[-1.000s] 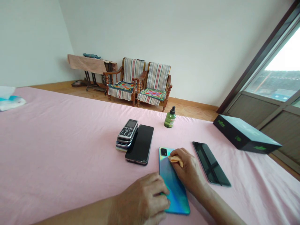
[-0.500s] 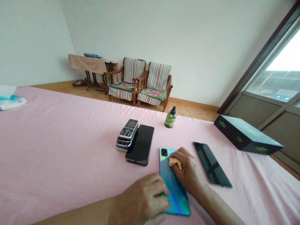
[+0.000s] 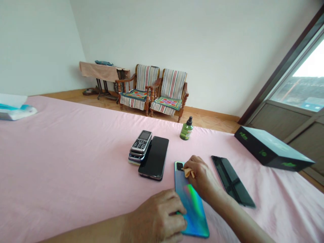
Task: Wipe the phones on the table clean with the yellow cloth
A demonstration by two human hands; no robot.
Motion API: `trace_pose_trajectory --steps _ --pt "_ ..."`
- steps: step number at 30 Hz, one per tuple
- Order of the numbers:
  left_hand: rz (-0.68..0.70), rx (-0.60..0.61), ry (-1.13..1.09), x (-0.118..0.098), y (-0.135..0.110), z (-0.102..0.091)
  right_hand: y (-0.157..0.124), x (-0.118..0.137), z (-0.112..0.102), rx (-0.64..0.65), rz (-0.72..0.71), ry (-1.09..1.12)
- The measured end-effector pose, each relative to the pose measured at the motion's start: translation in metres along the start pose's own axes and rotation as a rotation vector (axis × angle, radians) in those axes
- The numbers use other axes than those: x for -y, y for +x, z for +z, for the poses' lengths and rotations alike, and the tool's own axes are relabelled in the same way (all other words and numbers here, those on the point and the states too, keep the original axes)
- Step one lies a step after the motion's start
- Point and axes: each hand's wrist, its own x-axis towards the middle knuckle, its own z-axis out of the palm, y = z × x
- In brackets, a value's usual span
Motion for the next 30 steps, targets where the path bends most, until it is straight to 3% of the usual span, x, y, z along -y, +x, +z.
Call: trace_pose_trajectory --steps 7,14,25,30 --pt "-0.02 -0.04 0.018 -0.005 0.0 -0.004 -0.006 -0.006 -0.01 0.096 -0.04 0.05" --pt "0.03 -0.008 0.018 0.005 0.0 0.004 -0.004 -0.009 -0.005 0.034 -0.029 -0.023" --pt "-0.051 -0.053 0.079 -0.009 -0.001 -0.002 0.005 -0.02 0.0 -0.066 -0.062 -0.022" --pt "0.029 -0.015 0.031 0.002 -0.001 0.003 0.004 -0.013 0.007 -0.086 -0.071 -0.127"
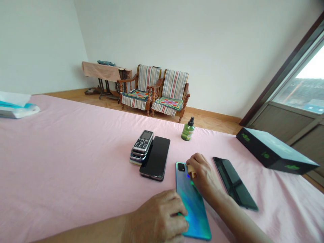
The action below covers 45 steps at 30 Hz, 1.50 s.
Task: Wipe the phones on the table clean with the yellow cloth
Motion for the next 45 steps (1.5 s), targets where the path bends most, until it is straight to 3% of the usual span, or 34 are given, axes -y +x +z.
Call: trace_pose_trajectory --steps 11,19,34,38,45 --pt "-0.034 -0.002 0.031 -0.006 0.001 -0.007 -0.002 0.017 -0.003 0.07 0.009 0.094" --pt "-0.003 0.018 -0.005 -0.001 0.002 -0.004 -0.005 0.001 0.004 -0.046 0.134 0.201" --pt "-0.075 -0.018 0.039 -0.01 0.002 -0.009 -0.007 0.003 0.004 -0.047 0.145 0.061" --pt "-0.026 0.003 0.025 -0.004 0.001 -0.004 -0.007 0.002 0.003 -0.062 0.143 0.061" --pt "0.003 -0.014 -0.001 0.003 0.001 0.002 -0.003 0.017 -0.003 0.036 0.067 -0.065"
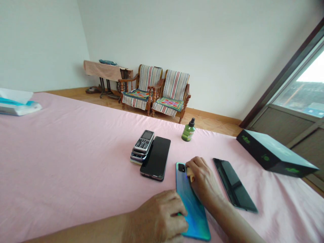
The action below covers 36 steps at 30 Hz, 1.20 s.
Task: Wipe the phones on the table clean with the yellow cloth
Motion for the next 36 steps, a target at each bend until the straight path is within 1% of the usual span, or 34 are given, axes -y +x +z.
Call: trace_pose_trajectory --steps 4,6,11,13,16,19,22,25,29,33,36 --pt "0.002 -0.011 0.017 -0.001 0.0 0.0 0.001 0.006 -0.001 0.072 -0.023 -0.078" --pt "0.002 -0.013 0.017 0.0 -0.001 0.001 0.0 0.008 -0.002 0.097 -0.041 -0.075" --pt "-0.011 0.023 0.018 -0.002 0.0 -0.002 -0.003 0.007 -0.002 0.097 -0.082 0.071" --pt "-0.024 0.028 0.017 -0.004 0.0 -0.004 -0.005 0.006 -0.003 0.101 -0.079 0.138" --pt "-0.041 0.014 0.022 -0.006 0.001 -0.008 -0.007 0.006 -0.004 0.091 -0.001 0.208" --pt "-0.03 0.005 0.008 -0.006 0.002 -0.008 -0.006 0.005 -0.004 0.048 0.091 0.227" --pt "-0.014 0.007 -0.013 -0.006 0.002 -0.008 -0.003 -0.001 0.001 -0.021 0.109 0.21" --pt "-0.038 -0.01 0.0 -0.01 0.001 -0.01 0.001 -0.009 0.007 -0.07 0.13 0.24" --pt "-0.068 -0.005 0.044 -0.014 0.001 -0.011 0.001 -0.016 0.011 -0.059 0.194 0.412" --pt "-0.035 0.03 0.011 -0.006 0.001 -0.006 -0.003 -0.018 0.01 -0.062 0.285 0.554" --pt "-0.006 0.018 -0.004 -0.001 0.0 -0.004 -0.003 -0.02 0.012 -0.076 0.316 0.598"
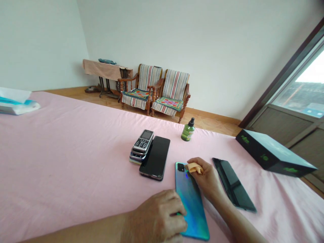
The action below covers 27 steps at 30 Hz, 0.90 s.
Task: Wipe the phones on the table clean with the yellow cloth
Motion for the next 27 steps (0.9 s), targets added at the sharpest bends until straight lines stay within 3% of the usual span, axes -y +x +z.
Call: trace_pose_trajectory --steps 10,13,19,27 --pt "-0.088 -0.033 0.06 -0.018 0.001 -0.008 -0.001 0.008 -0.001 0.074 -0.104 -0.244" --pt "-0.085 -0.036 0.06 -0.015 0.001 -0.008 -0.001 0.01 -0.001 0.101 -0.079 -0.261" --pt "-0.008 -0.012 -0.042 -0.004 0.0 -0.002 0.009 0.005 0.004 0.018 -0.054 -0.284" --pt "-0.046 -0.011 -0.069 -0.003 0.001 -0.002 0.007 0.003 0.002 0.055 -0.07 -0.237"
